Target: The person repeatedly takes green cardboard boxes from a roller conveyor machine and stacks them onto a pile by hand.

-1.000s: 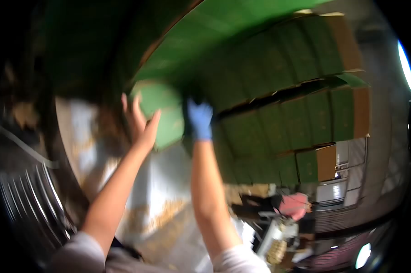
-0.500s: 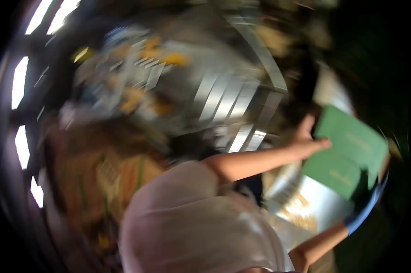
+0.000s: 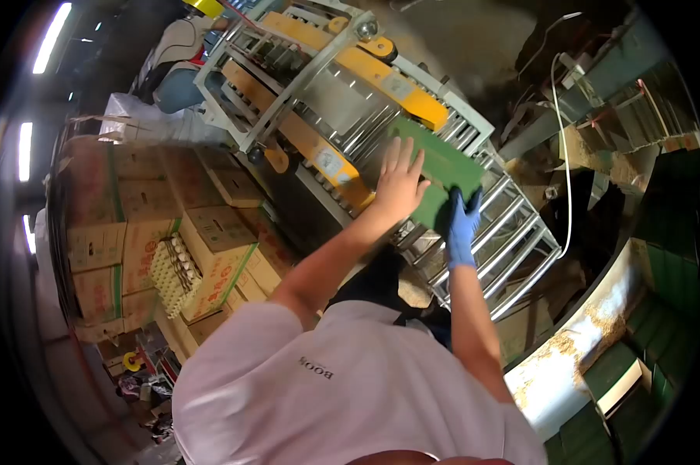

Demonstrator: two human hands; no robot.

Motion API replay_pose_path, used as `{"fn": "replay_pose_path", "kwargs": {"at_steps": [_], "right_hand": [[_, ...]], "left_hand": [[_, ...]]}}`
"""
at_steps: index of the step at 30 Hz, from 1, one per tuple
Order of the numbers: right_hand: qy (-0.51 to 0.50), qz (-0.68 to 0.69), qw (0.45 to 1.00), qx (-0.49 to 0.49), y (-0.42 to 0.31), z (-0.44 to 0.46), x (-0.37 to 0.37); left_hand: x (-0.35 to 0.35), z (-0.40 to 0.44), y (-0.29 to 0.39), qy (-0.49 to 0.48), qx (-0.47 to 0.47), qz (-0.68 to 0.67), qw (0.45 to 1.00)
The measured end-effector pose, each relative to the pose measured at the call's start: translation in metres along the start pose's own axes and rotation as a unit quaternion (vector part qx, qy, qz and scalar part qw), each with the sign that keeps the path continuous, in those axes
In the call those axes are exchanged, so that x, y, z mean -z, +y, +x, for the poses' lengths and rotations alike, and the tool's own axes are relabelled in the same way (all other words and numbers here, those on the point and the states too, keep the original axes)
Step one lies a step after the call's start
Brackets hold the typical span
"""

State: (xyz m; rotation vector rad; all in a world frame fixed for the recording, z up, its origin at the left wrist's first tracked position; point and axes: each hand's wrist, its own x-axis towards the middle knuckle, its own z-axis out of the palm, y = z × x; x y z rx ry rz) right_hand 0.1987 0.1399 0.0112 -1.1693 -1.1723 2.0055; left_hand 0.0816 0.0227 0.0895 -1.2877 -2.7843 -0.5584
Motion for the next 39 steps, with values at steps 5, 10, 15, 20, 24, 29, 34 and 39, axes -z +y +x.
{"fn": "replay_pose_path", "kwargs": {"at_steps": [5,10,15,20,24,29,34,39], "right_hand": [[-0.085,-0.085,0.992,0.038,0.043,0.007,-0.066],[-0.411,-0.436,0.8,-0.014,-0.007,0.013,0.026],[0.049,-0.28,0.953,0.105,-0.158,-0.118,0.195],[0.536,-0.145,0.801,0.223,-0.199,-0.229,0.477],[0.659,-0.352,0.611,0.261,-0.255,-0.237,0.668],[0.553,-0.515,0.579,0.308,-0.328,-0.187,0.773],[0.474,-0.634,0.608,0.056,-0.328,-0.121,0.773],[0.557,-0.343,0.643,0.399,-0.316,-0.15,0.807]], "left_hand": [[0.017,-0.031,-0.01,-0.023,-0.065,-0.083,0.994],[0.023,-0.029,0.024,0.006,-0.072,-0.227,0.971],[-0.071,0.018,0.145,-0.209,-0.061,-0.392,0.894],[-0.114,0.009,0.427,-0.434,-0.085,-0.601,0.666],[-0.166,-0.005,0.658,-0.273,-0.277,-0.587,0.711],[-0.194,-0.035,0.851,-0.001,-0.234,-0.625,0.745],[-0.228,-0.039,0.837,-0.075,-0.495,-0.591,0.632],[-0.231,-0.071,0.808,-0.074,-0.459,-0.47,0.751]]}}
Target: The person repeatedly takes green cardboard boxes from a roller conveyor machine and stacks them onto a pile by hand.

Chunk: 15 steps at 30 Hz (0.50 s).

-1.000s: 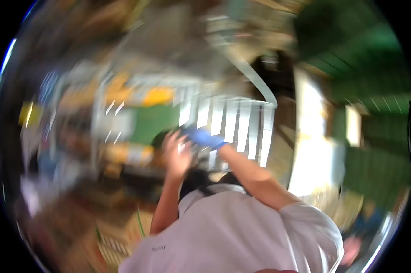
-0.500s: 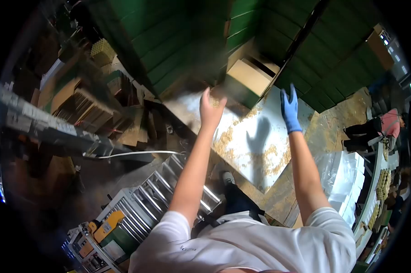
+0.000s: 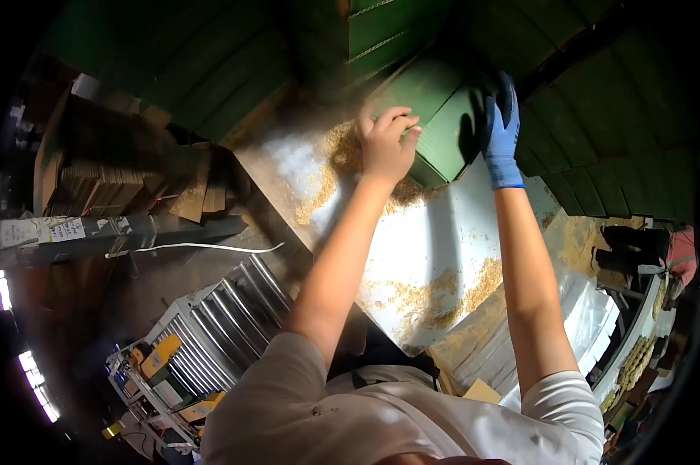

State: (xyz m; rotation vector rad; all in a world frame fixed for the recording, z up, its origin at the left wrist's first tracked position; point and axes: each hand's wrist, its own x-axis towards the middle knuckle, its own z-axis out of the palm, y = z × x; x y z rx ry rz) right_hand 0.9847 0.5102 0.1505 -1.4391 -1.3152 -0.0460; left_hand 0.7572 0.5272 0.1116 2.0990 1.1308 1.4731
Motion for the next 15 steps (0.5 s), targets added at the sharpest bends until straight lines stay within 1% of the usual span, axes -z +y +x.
{"fn": "replay_pose_path", "kwargs": {"at_steps": [2,3,4,6,7,10,11,12,14,15], "right_hand": [[-0.124,-0.068,0.986,-0.086,0.036,0.017,-0.008],[-0.234,-0.262,0.936,-0.016,0.014,0.039,-0.009],[-0.251,-0.427,0.869,0.0,0.0,0.052,-0.022],[-0.203,-0.41,0.889,-0.016,0.036,0.067,-0.046],[-0.223,-0.477,0.85,-0.016,0.029,0.067,-0.053],[-0.277,-0.359,0.881,-0.135,0.018,0.065,-0.049],[-0.303,-0.317,0.891,-0.121,0.024,0.066,-0.044],[-0.322,-0.297,0.892,-0.116,-0.001,0.062,-0.034],[-0.34,-0.291,0.883,-0.142,-0.043,0.042,-0.021],[-0.371,-0.268,0.871,-0.177,-0.058,0.029,-0.017]], "left_hand": [[-0.003,-0.005,0.023,0.026,0.102,0.03,0.994],[-0.008,-0.007,0.029,-0.016,0.197,0.023,0.98],[-0.014,-0.007,0.036,0.022,0.246,-0.036,0.968],[-0.025,-0.006,0.05,0.099,0.336,-0.155,0.924],[-0.03,-0.009,0.047,0.111,0.346,-0.179,0.915],[-0.035,-0.022,0.059,0.2,0.433,-0.149,0.866],[-0.029,-0.024,0.059,0.202,0.506,-0.119,0.83],[-0.018,-0.031,0.058,0.188,0.517,-0.14,0.823],[0.011,-0.062,0.059,0.16,0.548,-0.178,0.802],[0.042,-0.071,0.067,0.135,0.567,-0.223,0.781]]}}
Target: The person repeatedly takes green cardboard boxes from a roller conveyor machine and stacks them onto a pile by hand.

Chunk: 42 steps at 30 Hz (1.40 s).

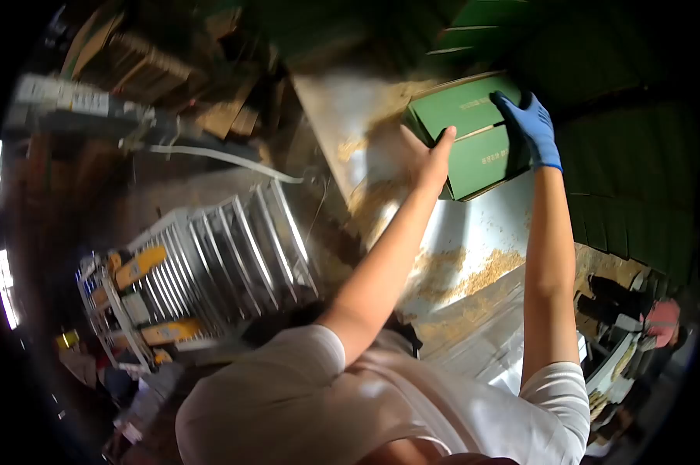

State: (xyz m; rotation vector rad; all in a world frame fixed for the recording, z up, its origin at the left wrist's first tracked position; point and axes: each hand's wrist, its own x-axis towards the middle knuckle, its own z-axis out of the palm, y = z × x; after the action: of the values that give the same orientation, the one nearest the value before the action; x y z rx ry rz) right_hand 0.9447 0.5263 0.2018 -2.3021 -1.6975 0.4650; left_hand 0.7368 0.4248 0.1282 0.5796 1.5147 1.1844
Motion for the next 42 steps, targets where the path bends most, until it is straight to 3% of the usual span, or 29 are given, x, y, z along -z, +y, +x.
{"fn": "replay_pose_path", "kwargs": {"at_steps": [1,3,5,6,8,9,11,13,15,17,18,19,20,22,23,24,25,26,27,29,32,36,39,42], "right_hand": [[-0.046,0.023,0.999,-0.017,-0.005,-0.019,-0.004],[-0.131,0.253,0.958,-0.043,0.007,-0.049,-0.037],[-0.113,0.304,0.943,-0.071,-0.01,-0.086,-0.046],[-0.126,0.278,0.952,0.014,0.021,-0.069,-0.055],[-0.133,0.292,0.947,0.004,0.021,-0.073,-0.048],[-0.124,0.331,0.931,-0.089,-0.008,-0.094,-0.016],[-0.021,0.224,0.974,-0.038,-0.061,-0.135,0.037],[-0.014,0.288,0.957,0.011,-0.112,-0.187,0.075],[0.0,0.325,0.945,0.034,-0.16,-0.229,0.062],[-0.024,0.258,0.959,0.113,-0.209,-0.249,-0.012],[-0.028,0.192,0.966,0.172,-0.22,-0.261,-0.067],[-0.05,0.137,0.967,0.21,-0.226,-0.276,-0.144],[-0.068,0.084,0.962,0.251,-0.232,-0.291,-0.221],[-0.15,0.269,0.949,0.072,-0.343,-0.402,-0.297],[-0.175,0.331,0.926,0.045,-0.361,-0.437,-0.345],[-0.198,0.392,0.898,0.015,-0.379,-0.473,-0.393],[-0.217,0.449,0.867,-0.018,-0.398,-0.508,-0.439],[-0.185,0.409,0.891,0.074,-0.424,-0.53,-0.451],[-0.225,0.419,0.878,0.064,-0.426,-0.541,-0.509],[-0.183,0.385,0.904,0.032,-0.424,-0.586,-0.513],[-0.187,0.357,0.915,0.021,-0.431,-0.607,-0.495],[-0.22,0.295,0.926,0.086,-0.427,-0.59,-0.461],[-0.239,0.305,0.916,0.105,-0.423,-0.562,-0.468],[-0.26,0.247,0.924,0.131,-0.438,-0.561,-0.471]], "left_hand": [[0.03,-0.007,-0.003,-0.049,0.019,-0.04,0.998],[0.083,-0.006,0.001,-0.147,0.03,-0.126,0.981],[0.104,-0.005,-0.013,-0.057,0.081,0.076,0.992],[0.108,-0.005,-0.011,-0.075,0.076,0.103,0.989],[0.109,-0.014,-0.009,-0.091,0.068,0.107,0.988],[0.115,-0.014,-0.004,-0.087,0.059,0.085,0.991],[0.151,-0.039,0.031,-0.119,-0.066,-0.041,0.99],[0.199,-0.052,0.057,-0.162,-0.173,-0.105,0.966],[0.281,-0.083,0.09,-0.075,-0.203,-0.062,0.974],[0.378,-0.087,0.084,0.009,-0.26,0.012,0.965],[0.441,-0.083,0.091,-0.072,-0.27,-0.057,0.958],[0.497,-0.086,0.08,-0.022,-0.252,-0.015,0.967],[0.547,-0.071,0.035,0.004,-0.095,0.037,0.995],[0.654,-0.059,-0.024,0.057,-0.042,0.108,0.992],[0.704,-0.067,-0.026,0.079,-0.031,0.25,0.965],[0.748,-0.056,-0.063,0.118,-0.017,0.42,0.9],[0.767,-0.077,-0.031,0.148,0.025,0.478,0.865],[0.792,-0.067,-0.076,0.263,-0.105,0.534,0.797],[0.799,-0.098,-0.041,0.251,-0.097,0.595,0.757],[0.802,-0.134,-0.027,0.277,-0.153,0.618,0.719],[0.807,-0.156,-0.057,0.184,-0.103,0.621,0.755],[0.772,-0.158,-0.059,0.198,-0.062,0.649,0.732],[0.748,-0.158,-0.033,0.169,0.02,0.632,0.756],[0.748,-0.158,-0.063,0.23,-0.002,0.642,0.732]]}}
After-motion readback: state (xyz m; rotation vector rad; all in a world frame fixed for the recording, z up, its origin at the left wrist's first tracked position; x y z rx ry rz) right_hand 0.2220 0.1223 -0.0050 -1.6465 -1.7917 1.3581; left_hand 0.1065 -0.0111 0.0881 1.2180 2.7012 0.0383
